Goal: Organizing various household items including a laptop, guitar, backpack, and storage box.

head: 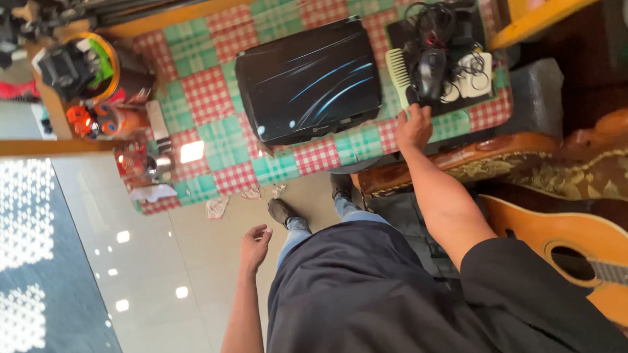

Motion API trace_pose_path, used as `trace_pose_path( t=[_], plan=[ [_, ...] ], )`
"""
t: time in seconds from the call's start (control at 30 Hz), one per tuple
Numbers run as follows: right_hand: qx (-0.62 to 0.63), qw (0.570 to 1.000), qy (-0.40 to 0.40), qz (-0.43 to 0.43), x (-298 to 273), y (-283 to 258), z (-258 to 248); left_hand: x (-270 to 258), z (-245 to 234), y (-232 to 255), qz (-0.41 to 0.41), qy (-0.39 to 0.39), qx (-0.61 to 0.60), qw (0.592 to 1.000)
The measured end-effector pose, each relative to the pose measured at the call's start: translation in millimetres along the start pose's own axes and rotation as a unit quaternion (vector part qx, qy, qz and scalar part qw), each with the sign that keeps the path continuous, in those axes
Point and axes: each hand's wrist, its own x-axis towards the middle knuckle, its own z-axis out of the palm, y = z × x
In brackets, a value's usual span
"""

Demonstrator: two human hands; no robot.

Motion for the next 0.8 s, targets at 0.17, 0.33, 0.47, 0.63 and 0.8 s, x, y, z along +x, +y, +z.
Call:
trace_pose_path(
  t=[0.17, 0.33, 0.47, 0.63, 0.8],
  plan=[
    [0.02, 0.999, 0.033, 0.005, 6, 17, 25, -1, 6, -21, 0.016, 0.017, 0.0, 1.0],
    [0.046, 0.997, 0.065, -0.006, 17, 37, 57, -13, 2, -38, -0.007, 0.041, -0.012, 0.999],
    [0.048, 0.995, 0.083, 0.038, 26, 33, 57, -11, -3, -45, -0.024, 0.059, -0.025, 0.998],
    [0.05, 0.991, 0.078, 0.092, 31, 37, 55, -9, -5, -59, -0.023, 0.1, -0.041, 0.994],
    [0.107, 0.982, 0.03, 0.152, 42, 46, 55, 5, -16, -57, 0.018, 0.178, -0.045, 0.983]
  ],
)
